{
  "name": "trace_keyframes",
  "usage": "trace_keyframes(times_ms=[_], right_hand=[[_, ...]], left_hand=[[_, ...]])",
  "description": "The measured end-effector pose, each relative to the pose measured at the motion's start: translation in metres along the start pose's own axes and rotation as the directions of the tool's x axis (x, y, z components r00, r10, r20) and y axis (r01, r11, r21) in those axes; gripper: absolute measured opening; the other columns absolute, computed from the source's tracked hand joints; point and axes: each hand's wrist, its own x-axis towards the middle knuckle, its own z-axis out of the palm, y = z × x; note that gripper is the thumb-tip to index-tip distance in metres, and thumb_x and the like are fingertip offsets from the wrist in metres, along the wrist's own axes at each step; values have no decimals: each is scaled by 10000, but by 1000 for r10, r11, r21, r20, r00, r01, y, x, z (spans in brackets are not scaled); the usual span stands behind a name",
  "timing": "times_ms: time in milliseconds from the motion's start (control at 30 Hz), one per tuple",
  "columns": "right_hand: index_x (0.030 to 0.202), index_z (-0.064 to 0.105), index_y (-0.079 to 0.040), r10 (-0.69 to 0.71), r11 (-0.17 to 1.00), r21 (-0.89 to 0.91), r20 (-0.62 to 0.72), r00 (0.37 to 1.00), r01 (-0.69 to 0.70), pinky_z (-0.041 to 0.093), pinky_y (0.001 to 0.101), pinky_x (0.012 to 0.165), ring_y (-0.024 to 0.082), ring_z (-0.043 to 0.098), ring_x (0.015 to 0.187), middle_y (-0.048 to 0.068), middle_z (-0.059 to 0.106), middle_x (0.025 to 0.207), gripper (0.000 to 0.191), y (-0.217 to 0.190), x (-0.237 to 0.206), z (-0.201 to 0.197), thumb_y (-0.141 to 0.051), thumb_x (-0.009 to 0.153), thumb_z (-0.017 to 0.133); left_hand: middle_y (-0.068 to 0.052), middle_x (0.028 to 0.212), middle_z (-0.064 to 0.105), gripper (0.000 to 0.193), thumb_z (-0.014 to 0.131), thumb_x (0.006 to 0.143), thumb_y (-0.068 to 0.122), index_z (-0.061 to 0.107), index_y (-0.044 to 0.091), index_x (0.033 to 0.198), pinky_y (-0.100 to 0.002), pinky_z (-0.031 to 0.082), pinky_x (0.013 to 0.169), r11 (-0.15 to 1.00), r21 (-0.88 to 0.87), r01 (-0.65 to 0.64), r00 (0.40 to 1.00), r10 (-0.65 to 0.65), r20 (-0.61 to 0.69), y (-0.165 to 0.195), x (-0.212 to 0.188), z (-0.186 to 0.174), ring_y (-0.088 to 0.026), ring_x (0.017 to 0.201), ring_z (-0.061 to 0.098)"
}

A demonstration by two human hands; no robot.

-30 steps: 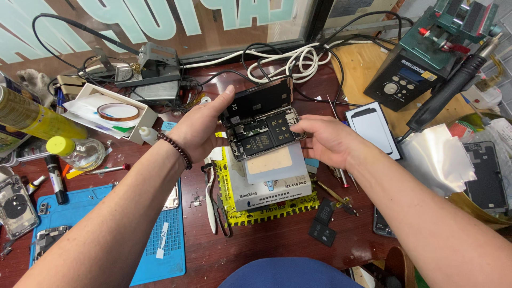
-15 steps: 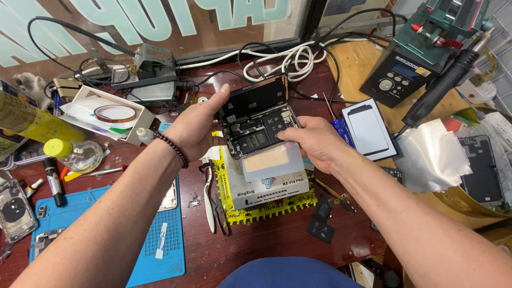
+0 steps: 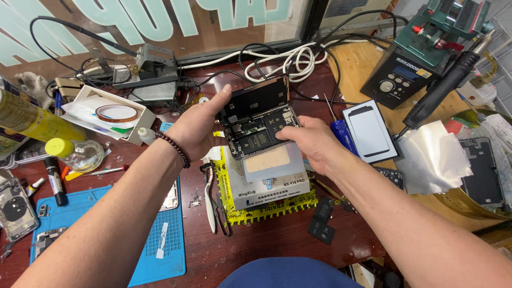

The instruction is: The person uses a small screwdriver to adjust internal components of a disassembled smartphone, then closes the device and wipes the exterior with a blue cloth. The phone is handled repeatedly, opened and closed, and cleaned on multiple sides.

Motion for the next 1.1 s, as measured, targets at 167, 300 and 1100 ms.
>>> trace_keyframes(times_ms=[167, 300, 1100], right_hand=[[1188, 680, -38, -5, 991, -134, -36, 999, 0, 606, 349, 766, 186, 731, 918, 81, 766, 1047, 372, -1, -1, -4, -128, 834, 749], [1270, 630, -91, -249, 926, -327, -150, 957, 190, 587, 336, 780, 173, 706, 957, 65, 732, 1067, 475, -2, -6, -13, -174, 828, 782], [1360, 611, -61, -655, -46, -889, 371, 659, 455, 296, 537, 1124, 357, 419, 1396, 153, 534, 1463, 492, -1, -62, 9, -338, 954, 632]], left_hand=[[-5, 1195, 684, 579, 560, 894, 603, 686, 140, 1218, -455, 519, 921, 1000, 3, 14, 1000, -14, 10, 1, 0, -2, -201, 1071, 613], [-39, 1206, 679, 603, 558, 902, 610, 682, 126, 1240, -469, 517, 933, 999, 30, 13, 999, -14, 37, 4, -1, -3, -215, 1097, 609], [-59, 1179, 727, 486, 604, 942, 473, 730, 109, 1237, -472, 535, 974, 972, 229, -53, 997, 40, 60, 24, -10, -9, -202, 1086, 670]])
